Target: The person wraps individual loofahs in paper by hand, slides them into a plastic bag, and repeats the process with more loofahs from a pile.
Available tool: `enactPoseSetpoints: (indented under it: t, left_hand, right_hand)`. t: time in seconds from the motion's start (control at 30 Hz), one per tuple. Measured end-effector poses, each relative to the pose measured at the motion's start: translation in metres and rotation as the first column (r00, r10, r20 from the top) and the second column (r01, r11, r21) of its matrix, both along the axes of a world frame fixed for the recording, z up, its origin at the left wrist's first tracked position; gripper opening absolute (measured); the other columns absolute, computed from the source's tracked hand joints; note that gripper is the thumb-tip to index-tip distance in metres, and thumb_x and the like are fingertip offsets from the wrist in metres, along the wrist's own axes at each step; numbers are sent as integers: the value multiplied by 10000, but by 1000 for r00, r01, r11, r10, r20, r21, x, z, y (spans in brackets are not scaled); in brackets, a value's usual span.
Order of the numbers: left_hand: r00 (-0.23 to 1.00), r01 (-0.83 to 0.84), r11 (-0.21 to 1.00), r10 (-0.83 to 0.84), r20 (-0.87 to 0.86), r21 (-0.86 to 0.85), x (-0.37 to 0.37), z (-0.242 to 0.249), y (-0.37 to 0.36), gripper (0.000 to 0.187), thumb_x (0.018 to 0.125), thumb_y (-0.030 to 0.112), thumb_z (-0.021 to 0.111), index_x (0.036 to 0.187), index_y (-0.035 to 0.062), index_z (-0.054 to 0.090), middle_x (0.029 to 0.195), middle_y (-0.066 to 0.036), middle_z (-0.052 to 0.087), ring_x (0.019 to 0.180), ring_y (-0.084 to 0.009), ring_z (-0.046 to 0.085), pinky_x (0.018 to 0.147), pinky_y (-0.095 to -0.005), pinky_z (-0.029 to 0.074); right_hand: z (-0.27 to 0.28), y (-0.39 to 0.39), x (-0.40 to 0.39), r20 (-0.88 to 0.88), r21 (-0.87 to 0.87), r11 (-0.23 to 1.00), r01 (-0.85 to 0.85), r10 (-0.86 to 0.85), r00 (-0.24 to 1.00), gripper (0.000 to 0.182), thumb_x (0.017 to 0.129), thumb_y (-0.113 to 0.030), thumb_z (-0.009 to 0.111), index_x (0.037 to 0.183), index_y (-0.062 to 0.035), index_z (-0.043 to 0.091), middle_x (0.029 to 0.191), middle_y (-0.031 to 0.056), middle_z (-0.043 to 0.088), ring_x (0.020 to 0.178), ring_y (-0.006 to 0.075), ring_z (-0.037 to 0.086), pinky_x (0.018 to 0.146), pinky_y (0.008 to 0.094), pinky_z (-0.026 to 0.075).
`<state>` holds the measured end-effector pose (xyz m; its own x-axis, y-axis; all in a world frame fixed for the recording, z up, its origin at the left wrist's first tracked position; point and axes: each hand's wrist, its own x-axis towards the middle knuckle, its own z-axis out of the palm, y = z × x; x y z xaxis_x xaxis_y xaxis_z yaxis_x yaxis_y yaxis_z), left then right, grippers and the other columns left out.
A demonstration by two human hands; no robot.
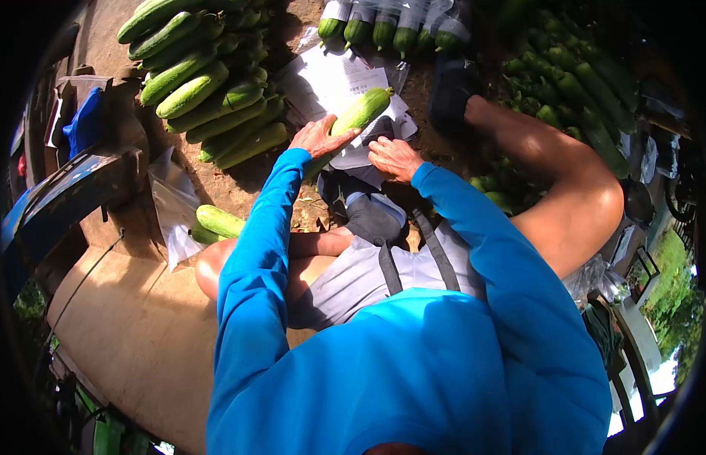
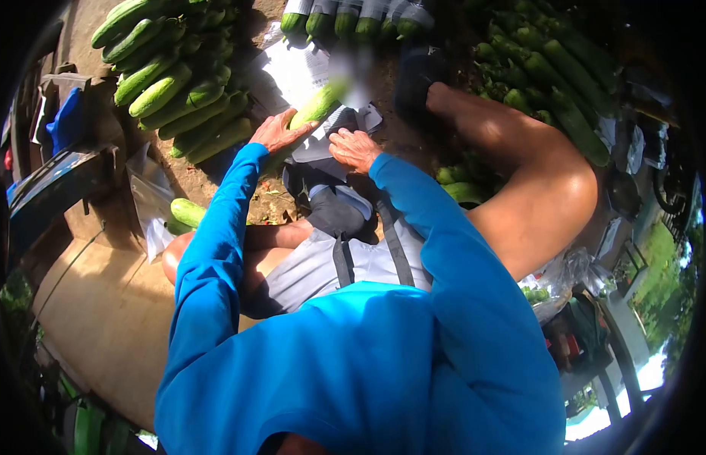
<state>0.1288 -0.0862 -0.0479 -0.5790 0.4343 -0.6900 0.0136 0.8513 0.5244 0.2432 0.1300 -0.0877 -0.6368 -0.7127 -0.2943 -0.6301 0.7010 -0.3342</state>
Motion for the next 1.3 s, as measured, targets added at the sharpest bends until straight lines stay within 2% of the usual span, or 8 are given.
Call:
enactPoseSetpoints:
  t: [0.07,0.23,0.47,0.57,0.9,1.07,1.23,1.3]
  left_hand:
    - [1000,23,1000,-23,-3,-17,2,-9,6,754,846,678,609,1124,-23,637,959,-269,692,978,-388,674,856,-454,496]
    - [1000,-13,998,14,-12,58,13,-27,5,797,831,716,583,1152,-12,639,975,-285,690,991,-398,676,870,-474,500]
    - [993,91,996,-91,-75,-7,13,-21,2,815,821,726,573,1221,17,609,975,-282,695,982,-419,675,865,-488,511]
    - [975,188,982,-186,-123,-1,11,-26,9,787,825,691,590,1260,35,591,958,-273,698,947,-418,682,841,-488,516]
    - [896,378,923,-345,-281,69,19,-39,17,648,819,640,612,1151,83,602,861,-205,694,834,-396,681,739,-489,515]
    - [819,476,879,-428,-382,35,28,-41,21,659,806,657,623,1165,106,592,970,-223,677,904,-417,659,793,-504,515]
    - [921,330,944,-320,-222,8,28,-37,16,601,896,565,580,1317,136,586,1178,-226,611,1125,-383,549,918,-480,494]
    - [925,233,973,-220,-311,3,26,-31,7,531,914,515,575,1287,137,607,1197,-205,602,1128,-373,547,925,-473,487]
  right_hand:
    - [3,4,-4,64,-118,990,78,-71,995,459,622,-179,861,976,-72,589,1080,77,520,1072,268,549,795,392,542]
    - [-9,4,-3,108,-199,966,167,-148,983,220,855,-243,678,911,-65,562,1012,112,527,971,304,568,779,417,554]
    - [4,-4,-6,101,-146,979,143,-129,986,307,802,-251,749,968,-75,559,1030,102,522,995,287,567,769,402,547]
    - [29,-2,-5,44,-24,999,38,-37,998,518,603,-210,884,1006,-99,580,1201,77,539,1092,253,557,762,386,519]
    - [41,1,4,46,3,996,88,-88,995,541,635,-261,869,1079,-112,597,1217,78,542,1140,247,537,777,384,478]
    - [34,7,4,-25,-1,992,123,-123,992,450,712,-281,807,1081,-121,606,1152,69,543,1130,264,527,809,407,453]
    - [15,7,-6,-52,-185,945,270,-284,957,232,835,-251,678,992,-101,596,1107,108,548,1075,313,536,849,448,454]
    - [14,8,-14,-56,-301,885,355,-388,920,179,879,-235,634,976,-91,595,1086,98,584,1069,324,552,877,460,464]
